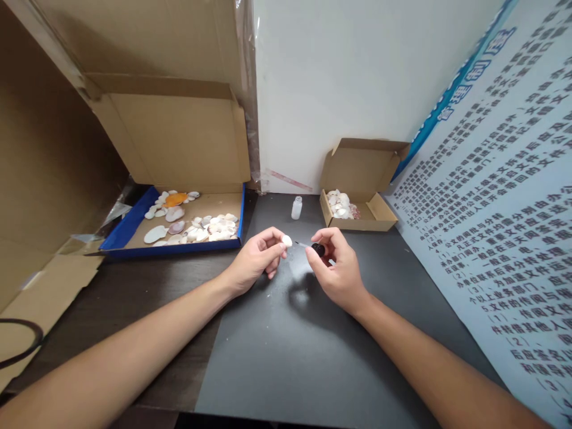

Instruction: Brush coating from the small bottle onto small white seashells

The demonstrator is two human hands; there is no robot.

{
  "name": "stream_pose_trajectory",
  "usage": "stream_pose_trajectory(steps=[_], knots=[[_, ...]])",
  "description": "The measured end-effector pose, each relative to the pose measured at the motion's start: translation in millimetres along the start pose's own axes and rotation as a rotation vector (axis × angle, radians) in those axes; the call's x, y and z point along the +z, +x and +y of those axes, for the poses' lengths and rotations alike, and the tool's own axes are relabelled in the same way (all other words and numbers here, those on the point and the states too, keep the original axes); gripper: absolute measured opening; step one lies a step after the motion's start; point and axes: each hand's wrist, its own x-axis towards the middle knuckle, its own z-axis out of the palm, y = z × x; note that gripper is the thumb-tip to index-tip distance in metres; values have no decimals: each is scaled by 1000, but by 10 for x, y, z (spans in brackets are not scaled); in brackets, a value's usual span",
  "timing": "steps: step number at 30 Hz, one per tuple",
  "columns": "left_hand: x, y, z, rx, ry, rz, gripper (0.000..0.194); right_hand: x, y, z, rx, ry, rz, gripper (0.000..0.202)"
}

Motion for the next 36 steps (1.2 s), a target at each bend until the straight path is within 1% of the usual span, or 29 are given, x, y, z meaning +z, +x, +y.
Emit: stream_pose_trajectory(steps=[2,5,9,13,16,18,21,25,28,31,34,36], knots=[[-3,3,-7,-4,-10,-8,26,-1,-5,2,-7,8,-1,9],[-3,4,-12,-10,-27,-13,26,-16,-23,-2,-18,54,-26,2],[7,5,1,-29,-46,-5,27,-13,-31,-11,-13,50,-27,2],[23,0,33,-53,-64,1,26,1,-22,-11,-11,13,10,11],[29,-4,42,-58,-72,-7,25,0,-22,-5,-21,31,-14,5],[25,-3,32,-56,-63,-17,25,0,-24,-2,-20,28,-17,5],[8,0,2,-30,10,-26,26,2,-22,-2,-17,9,10,11],[-5,-13,-25,45,186,-34,26,2,-19,-8,-28,23,-7,9],[8,-30,-21,97,293,-28,23,-1,-23,-13,-7,18,3,13],[27,-39,-10,138,334,-40,19,-8,-23,-19,-14,32,-6,12],[31,-38,-6,144,341,-48,18,-14,-18,-26,-35,34,-26,9],[26,-35,-7,142,349,-38,18,-12,-17,-32,-25,16,-17,11]])
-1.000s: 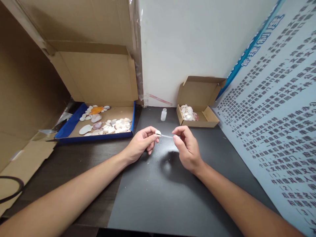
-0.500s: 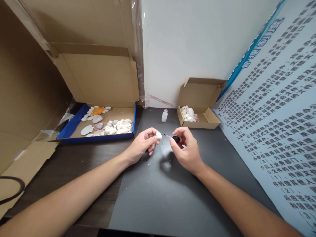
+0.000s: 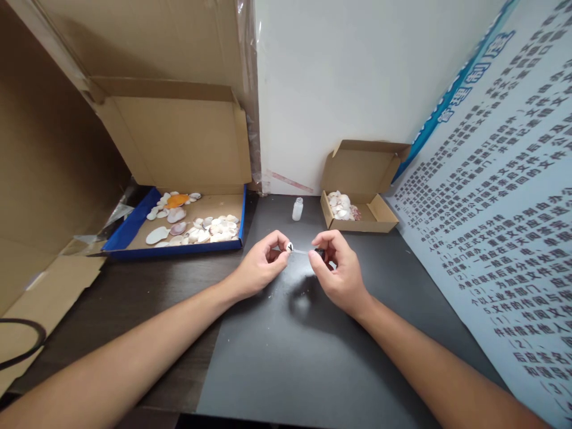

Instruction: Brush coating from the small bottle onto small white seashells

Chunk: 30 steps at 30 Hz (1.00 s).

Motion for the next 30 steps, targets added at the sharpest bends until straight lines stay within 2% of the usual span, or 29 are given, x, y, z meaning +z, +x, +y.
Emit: stream_pose_trajectory(steps=[4,8,14,19,23,27,30], knots=[[-7,4,-7,-7,8,2,19,7,-6,-4,21,-6,6,13],[-6,3,-5,6,1,-16,16,5,6,10,11,7,-12,5],[-4,0,2,3,0,-22,15,-6,25,36,50,-30,51,10],[-1,-3,-4,-34,-11,-8,17,-9,10,48,68,42,-38,5],[-7,5,-9,-27,19,4,16,-6,12,43,64,13,13,12],[-9,18,-12,-2,29,1,18,-1,12,50,57,62,-56,7],[-8,19,-10,10,30,-1,19,-1,17,72,70,34,-27,11]])
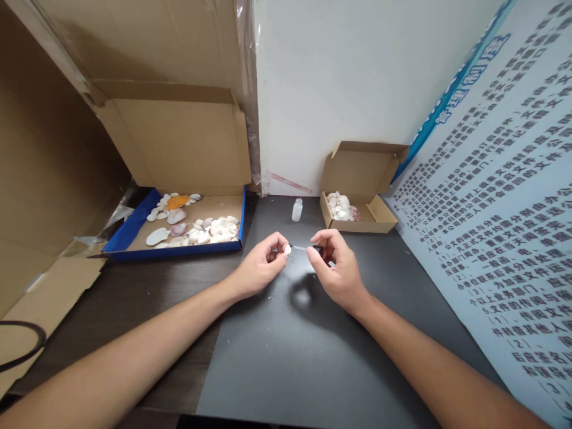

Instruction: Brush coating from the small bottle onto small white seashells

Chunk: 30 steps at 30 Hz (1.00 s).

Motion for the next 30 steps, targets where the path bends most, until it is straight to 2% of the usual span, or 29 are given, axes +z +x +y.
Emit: stream_pose_trajectory(steps=[2,11,15,19,26,30], knots=[[-3,-4,-1,-14,-8,1,20,-7,6,17,16,38,13,10],[-47,-2,-65,-144,-192,-54,16,-17,23,59,51,144,-93,13],[-36,7,-49,-167,-228,-29,16,-8,20,43,55,58,-73,12],[-23,13,-30,-184,-250,-17,16,-1,17,4,33,108,-56,17],[-29,20,4,-223,-343,33,16,-4,22,-30,34,-123,-15,10],[-38,16,33,-253,-409,33,14,-12,23,-20,31,-12,-50,11]])
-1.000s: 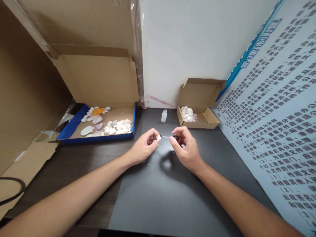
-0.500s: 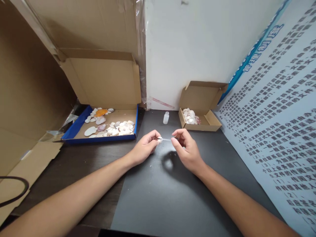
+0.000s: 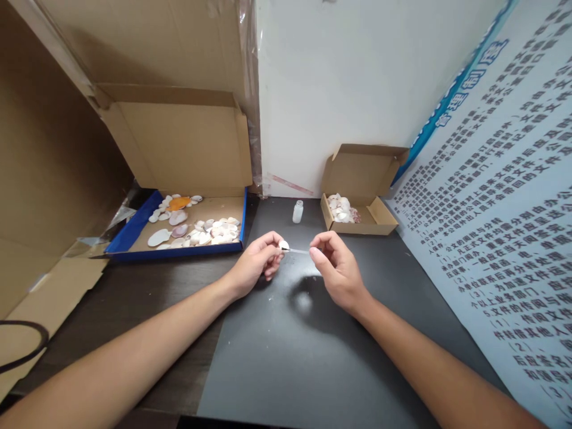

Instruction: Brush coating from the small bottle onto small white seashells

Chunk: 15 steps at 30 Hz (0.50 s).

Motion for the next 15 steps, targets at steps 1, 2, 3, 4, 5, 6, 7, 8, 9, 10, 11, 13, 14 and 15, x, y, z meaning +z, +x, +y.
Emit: stream_pose_trajectory(steps=[1,2,3,4,5,6,7,8,9,10,11,13,14,15], knots=[[1,-2,5,-6,-13,0,14,-1,1,6,4,10,-6,11],[3,-4,10,-10,-25,2,14,-1,3,13,6,-4,2,11],[4,-4,12,-15,-35,5,14,-1,5,19,7,-27,18,10],[6,-3,14,-20,-42,7,14,0,7,24,8,-43,31,11],[7,-2,14,-23,-47,10,15,1,9,27,7,-41,36,10],[8,0,14,-25,-51,11,15,4,10,28,5,-21,30,10],[8,1,14,-30,-54,12,15,7,10,27,2,0,16,10],[9,3,14,-35,-56,13,15,10,9,25,-1,7,8,10],[10,3,14,-39,-58,17,15,13,9,21,-5,-5,12,10],[12,2,15,-44,-60,21,15,15,8,18,-8,-26,24,10],[14,0,17,-48,-62,25,15,16,8,16,-10,-43,36,10],[17,-7,22,-53,-74,30,16,16,9,16,-14,-35,41,9],[18,-10,24,-58,-85,30,17,16,9,19,-17,-20,28,10],[18,-14,26,-65,-100,30,17,14,10,23,-17,-13,14,10]])
